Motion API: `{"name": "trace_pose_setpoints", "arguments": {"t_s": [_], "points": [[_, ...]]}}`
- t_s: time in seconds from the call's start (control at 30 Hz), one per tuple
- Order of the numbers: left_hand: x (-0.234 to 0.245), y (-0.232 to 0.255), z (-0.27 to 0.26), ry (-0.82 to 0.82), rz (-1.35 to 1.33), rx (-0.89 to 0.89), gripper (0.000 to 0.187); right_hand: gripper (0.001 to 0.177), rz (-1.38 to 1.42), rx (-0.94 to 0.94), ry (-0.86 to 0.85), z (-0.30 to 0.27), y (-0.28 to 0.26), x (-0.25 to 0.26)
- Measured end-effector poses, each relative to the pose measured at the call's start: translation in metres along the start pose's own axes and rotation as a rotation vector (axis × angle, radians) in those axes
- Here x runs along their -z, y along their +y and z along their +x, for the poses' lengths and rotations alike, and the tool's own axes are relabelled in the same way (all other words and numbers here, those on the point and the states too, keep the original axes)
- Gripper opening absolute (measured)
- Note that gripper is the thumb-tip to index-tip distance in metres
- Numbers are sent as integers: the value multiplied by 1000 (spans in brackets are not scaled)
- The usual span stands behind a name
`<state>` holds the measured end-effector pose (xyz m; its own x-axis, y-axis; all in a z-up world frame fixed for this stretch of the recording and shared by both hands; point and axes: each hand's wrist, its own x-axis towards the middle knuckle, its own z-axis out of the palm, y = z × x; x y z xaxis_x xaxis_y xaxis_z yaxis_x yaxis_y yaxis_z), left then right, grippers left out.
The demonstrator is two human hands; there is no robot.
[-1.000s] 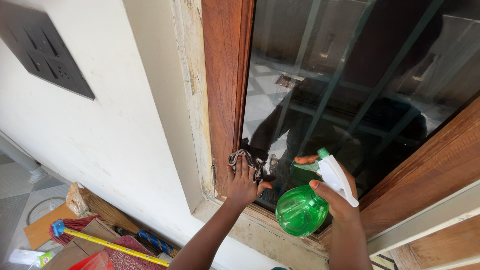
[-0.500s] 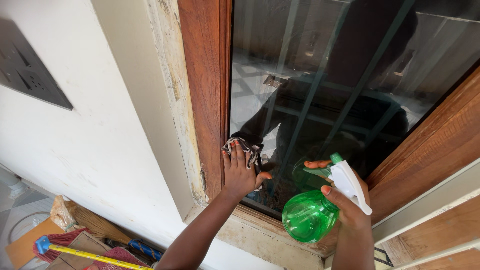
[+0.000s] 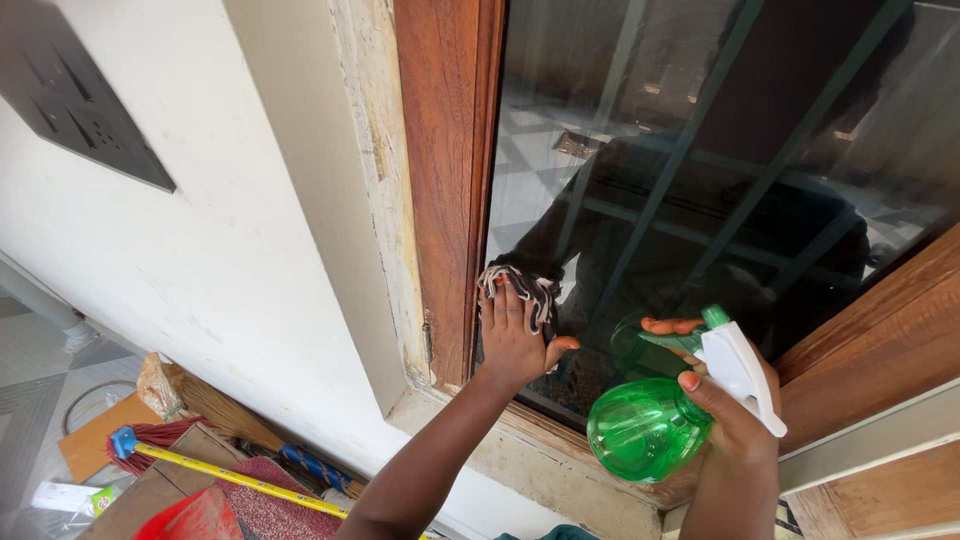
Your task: The person sprays a window with a green spray bottle and wipes the glass and wooden frame with a cloth. They repeatedly spray and wipe different sections of the window, focusing on the frame edges and the glass surface.
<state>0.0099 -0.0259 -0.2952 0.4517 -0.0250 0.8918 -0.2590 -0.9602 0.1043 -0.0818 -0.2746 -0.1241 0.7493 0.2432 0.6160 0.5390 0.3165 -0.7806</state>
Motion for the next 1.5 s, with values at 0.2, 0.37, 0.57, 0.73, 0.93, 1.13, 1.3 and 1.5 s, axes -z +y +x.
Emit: {"name": "trace_pose_setpoints", "arguments": {"t_s": [0.2, 0.37, 0.57, 0.73, 0.93, 1.13, 1.3, 1.5], "points": [[-35, 6, -109, -119, -71, -20, 93, 56, -25, 6, 24, -1, 0, -4], [-51, 17, -168, -366, -33, -61, 89, 57, 9, -1, 12, -2, 2, -1], [-27, 10, -79, -84, -71, -93, 86, 55, 17, 9, -21, 0, 4, 4], [33, 5, 81, 25, -33, -100, 100, 56, 2, -18, -16, 1, 3, 5], [104, 16, 222, 112, -53, -94, 95, 61, 50, -31, -8, 2, -4, 7], [126, 41, 285, 253, -72, -50, 94, 57, -23, 7, 27, -7, -15, 13], [143, 90, 297, 149, -61, -102, 96, 57, -108, 44, 94, -20, -34, 12], [167, 181, 305, -88, -102, -380, 95, 57, -83, 90, 193, -34, -54, 14]]}}
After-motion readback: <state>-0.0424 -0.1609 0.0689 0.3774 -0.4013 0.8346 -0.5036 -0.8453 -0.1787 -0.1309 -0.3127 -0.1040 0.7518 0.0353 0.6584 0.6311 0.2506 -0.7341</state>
